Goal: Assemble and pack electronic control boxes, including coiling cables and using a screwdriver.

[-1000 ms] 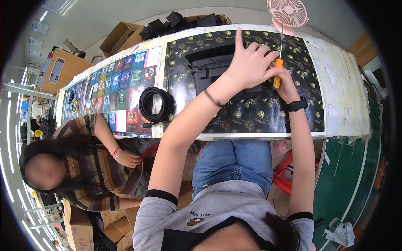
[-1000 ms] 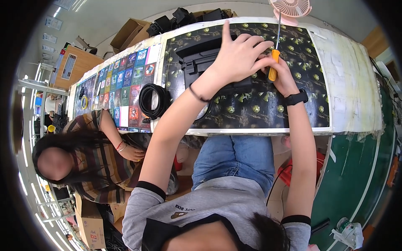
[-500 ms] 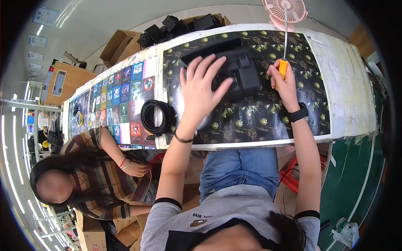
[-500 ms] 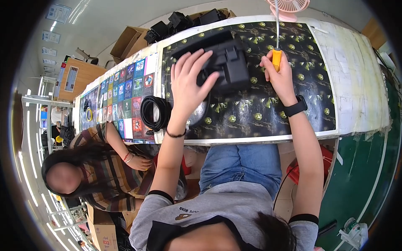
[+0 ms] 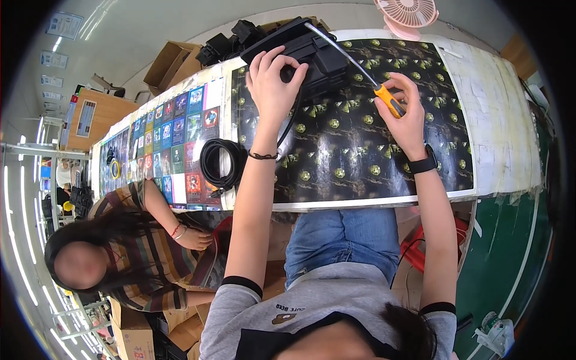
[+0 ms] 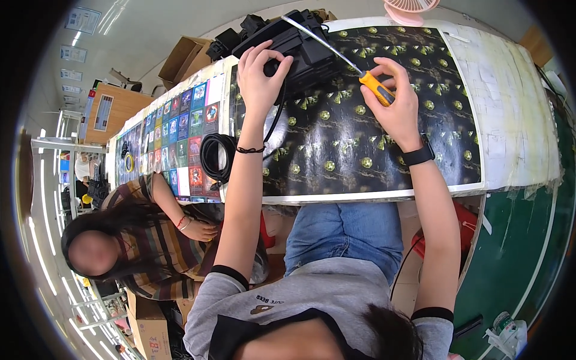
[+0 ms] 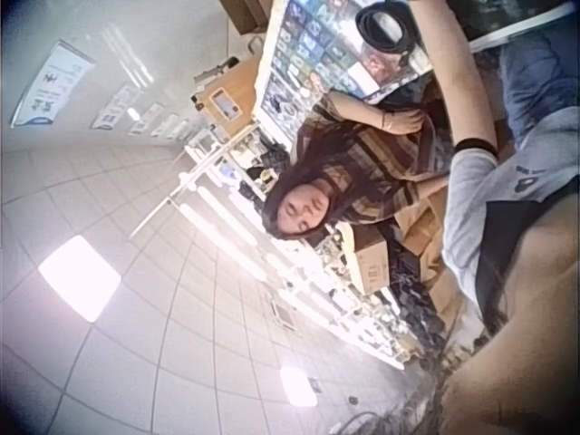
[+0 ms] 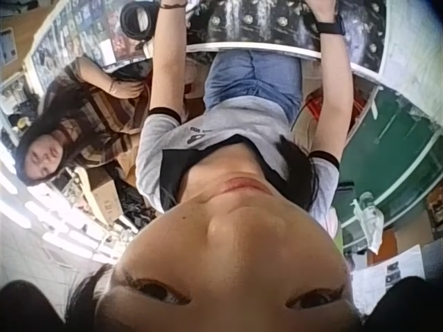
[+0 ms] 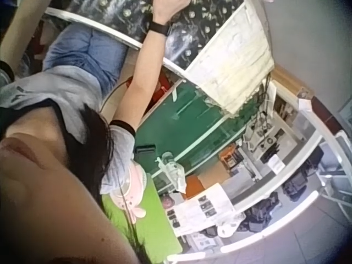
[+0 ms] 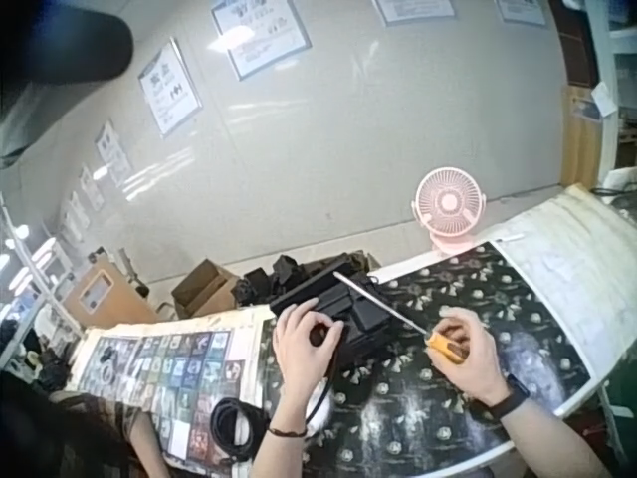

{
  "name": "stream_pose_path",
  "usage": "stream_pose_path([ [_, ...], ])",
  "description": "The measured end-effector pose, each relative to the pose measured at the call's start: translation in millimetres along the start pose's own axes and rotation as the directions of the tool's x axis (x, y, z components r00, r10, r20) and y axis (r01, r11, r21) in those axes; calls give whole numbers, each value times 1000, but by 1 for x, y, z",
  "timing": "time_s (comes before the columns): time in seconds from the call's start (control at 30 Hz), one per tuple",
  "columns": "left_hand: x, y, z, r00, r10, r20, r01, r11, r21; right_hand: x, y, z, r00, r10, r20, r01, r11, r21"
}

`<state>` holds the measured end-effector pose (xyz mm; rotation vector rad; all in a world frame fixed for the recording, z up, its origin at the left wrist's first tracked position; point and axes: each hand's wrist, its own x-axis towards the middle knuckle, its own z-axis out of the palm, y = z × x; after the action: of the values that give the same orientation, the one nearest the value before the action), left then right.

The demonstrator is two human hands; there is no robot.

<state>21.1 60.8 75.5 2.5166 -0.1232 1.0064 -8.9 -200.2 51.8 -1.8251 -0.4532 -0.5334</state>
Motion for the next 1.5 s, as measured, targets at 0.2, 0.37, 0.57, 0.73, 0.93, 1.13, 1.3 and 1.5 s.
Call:
stream_pose_path([
  [0.2, 21, 10, -5, 994, 30, 104, -45, 988, 151, 2, 9, -8, 995, 39, -87, -23, 985, 171],
  [0.37, 35, -8, 7, 984, 70, 161, -90, 989, 118, 4, 9, -11, 977, 31, -211, 3, 987, 160],
  [0.57, 45, -25, 14, 993, 76, 92, -97, 962, 255, 2, 9, -10, 979, 112, -168, -79, 979, 190],
  [0.73, 45, -28, -3, 972, -96, 214, -6, 902, 432, -3, 0, -6, 991, -95, -94, 99, 994, 40],
  [0.93, 34, -54, -12, 997, -59, 58, 46, 976, 214, -1, -12, 1, 943, -334, 0, 333, 941, -61],
  [1.13, 33, -37, -18, 972, -157, 173, 146, 986, 76, -5, -13, 4, 895, -445, 39, 447, 888, -110],
  [1.3, 31, -38, -23, 969, -169, 181, 161, 985, 56, -9, -11, 14, 856, -504, 112, 514, 853, -93],
  [1.5, 31, -39, -22, 962, -192, 194, 188, 981, 37, -8, -15, 15, 921, -371, 121, 383, 919, -97],
])
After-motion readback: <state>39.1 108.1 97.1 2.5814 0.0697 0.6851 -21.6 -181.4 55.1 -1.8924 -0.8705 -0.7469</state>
